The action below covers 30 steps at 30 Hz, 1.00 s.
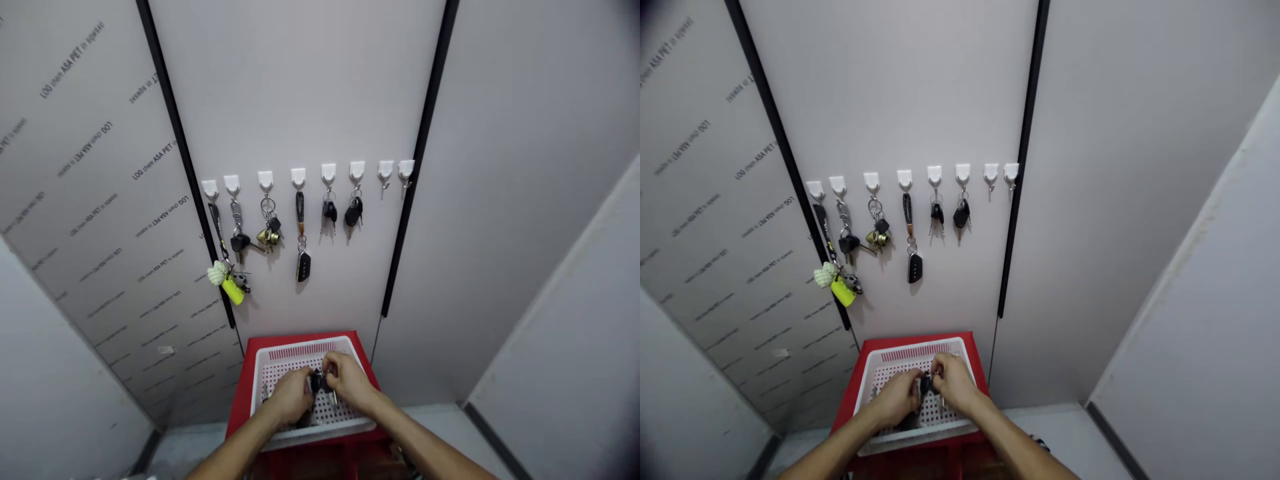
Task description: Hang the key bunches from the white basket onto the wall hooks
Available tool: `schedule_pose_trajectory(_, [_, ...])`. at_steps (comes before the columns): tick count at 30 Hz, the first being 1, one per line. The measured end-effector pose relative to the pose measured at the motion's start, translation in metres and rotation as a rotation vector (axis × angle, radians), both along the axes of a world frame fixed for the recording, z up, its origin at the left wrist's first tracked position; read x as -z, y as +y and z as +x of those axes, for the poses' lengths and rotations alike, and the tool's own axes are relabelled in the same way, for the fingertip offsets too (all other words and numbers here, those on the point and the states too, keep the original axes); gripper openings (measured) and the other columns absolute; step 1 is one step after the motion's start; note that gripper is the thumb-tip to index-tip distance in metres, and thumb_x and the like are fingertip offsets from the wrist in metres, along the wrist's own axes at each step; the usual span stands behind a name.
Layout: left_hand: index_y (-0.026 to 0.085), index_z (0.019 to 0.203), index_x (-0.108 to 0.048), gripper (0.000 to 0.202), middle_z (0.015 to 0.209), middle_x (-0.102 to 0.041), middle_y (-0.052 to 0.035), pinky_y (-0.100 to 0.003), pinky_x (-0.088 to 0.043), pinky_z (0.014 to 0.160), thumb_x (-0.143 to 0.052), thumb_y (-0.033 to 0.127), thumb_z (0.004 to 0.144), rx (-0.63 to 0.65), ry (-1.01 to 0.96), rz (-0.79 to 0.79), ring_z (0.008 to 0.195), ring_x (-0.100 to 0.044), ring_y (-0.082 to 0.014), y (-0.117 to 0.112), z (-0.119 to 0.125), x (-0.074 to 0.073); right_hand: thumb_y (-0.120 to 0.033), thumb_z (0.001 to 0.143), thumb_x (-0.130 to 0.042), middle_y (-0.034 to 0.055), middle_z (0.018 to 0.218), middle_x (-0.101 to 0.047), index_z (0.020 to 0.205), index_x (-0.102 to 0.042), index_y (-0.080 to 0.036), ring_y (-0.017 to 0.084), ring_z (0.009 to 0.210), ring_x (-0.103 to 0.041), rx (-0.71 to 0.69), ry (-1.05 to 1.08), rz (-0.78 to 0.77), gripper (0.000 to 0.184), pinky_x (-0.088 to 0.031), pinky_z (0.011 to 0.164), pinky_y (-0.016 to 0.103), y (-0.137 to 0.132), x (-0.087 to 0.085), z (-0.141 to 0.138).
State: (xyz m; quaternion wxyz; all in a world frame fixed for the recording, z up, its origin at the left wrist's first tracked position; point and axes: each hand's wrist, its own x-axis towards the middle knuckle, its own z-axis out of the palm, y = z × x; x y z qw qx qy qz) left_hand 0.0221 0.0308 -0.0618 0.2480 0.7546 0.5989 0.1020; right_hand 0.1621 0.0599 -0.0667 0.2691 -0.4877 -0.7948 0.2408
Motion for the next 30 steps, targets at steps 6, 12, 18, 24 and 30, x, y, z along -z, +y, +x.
schedule_pose_trajectory(6, [0.014, 0.084, -0.053, 0.03, 0.067, -0.054, -0.0007, -0.02, -0.033, 0.06, -0.035, 0.01, 0.06, -0.067, -0.167, 0.057, 0.063, -0.046, -0.0108, 0.008, -0.005, -0.01, -0.006, 0.052, -0.033, -0.0001, 0.057, -0.049, 0.063, -0.05, -0.015, 0.009, 0.055, -0.042, 0.046, 0.05, 0.037, 0.022, -0.031, 0.052, 0.018, 0.005, -0.01, 0.003])
schedule_pose_trajectory(12, [0.012, 0.078, -0.052, 0.023, 0.064, -0.052, 0.0004, -0.019, -0.035, 0.056, -0.036, 0.012, 0.062, -0.109, -0.358, 0.018, 0.059, -0.045, -0.0092, 0.02, -0.017, -0.017, -0.007, 0.055, -0.034, 0.0011, 0.06, -0.049, 0.064, -0.05, -0.015, 0.01, 0.057, -0.043, 0.06, 0.034, 0.145, 0.02, -0.032, 0.055, 0.019, 0.01, -0.025, 0.004])
schedule_pose_trajectory(18, [0.011, 0.092, -0.046, 0.035, 0.088, -0.052, -0.0053, -0.021, -0.034, 0.072, -0.045, 0.012, 0.057, -0.148, -0.534, 0.14, 0.077, -0.046, -0.0106, 0.02, -0.009, -0.028, -0.009, 0.057, -0.034, -0.0014, 0.053, -0.048, 0.065, -0.051, -0.015, 0.008, 0.05, -0.041, -0.004, 0.11, 0.141, 0.02, -0.03, 0.049, 0.018, 0.008, -0.05, 0.0])
schedule_pose_trajectory(24, [0.011, 0.083, -0.05, 0.024, 0.076, -0.055, -0.002, -0.02, -0.036, 0.064, -0.041, 0.012, 0.061, 0.025, -0.663, 0.08, 0.069, -0.046, -0.0104, 0.018, 0.002, -0.039, -0.012, 0.059, -0.037, -0.0015, 0.054, -0.05, 0.066, -0.051, -0.015, 0.007, 0.049, -0.042, -0.07, 0.212, 0.088, 0.017, -0.031, 0.047, 0.017, 0.002, -0.061, -0.008])
schedule_pose_trajectory(30, [0.011, 0.068, -0.051, 0.013, 0.058, -0.048, 0.0014, -0.019, -0.032, 0.054, -0.041, 0.018, 0.062, -0.063, -0.629, 0.116, 0.056, -0.041, -0.0083, 0.016, 0.005, -0.043, -0.014, 0.06, -0.039, -0.0015, 0.051, -0.049, 0.067, -0.052, -0.013, 0.006, 0.047, -0.041, -0.061, 0.246, 0.014, 0.014, -0.03, 0.045, 0.016, 0.003, -0.064, -0.008])
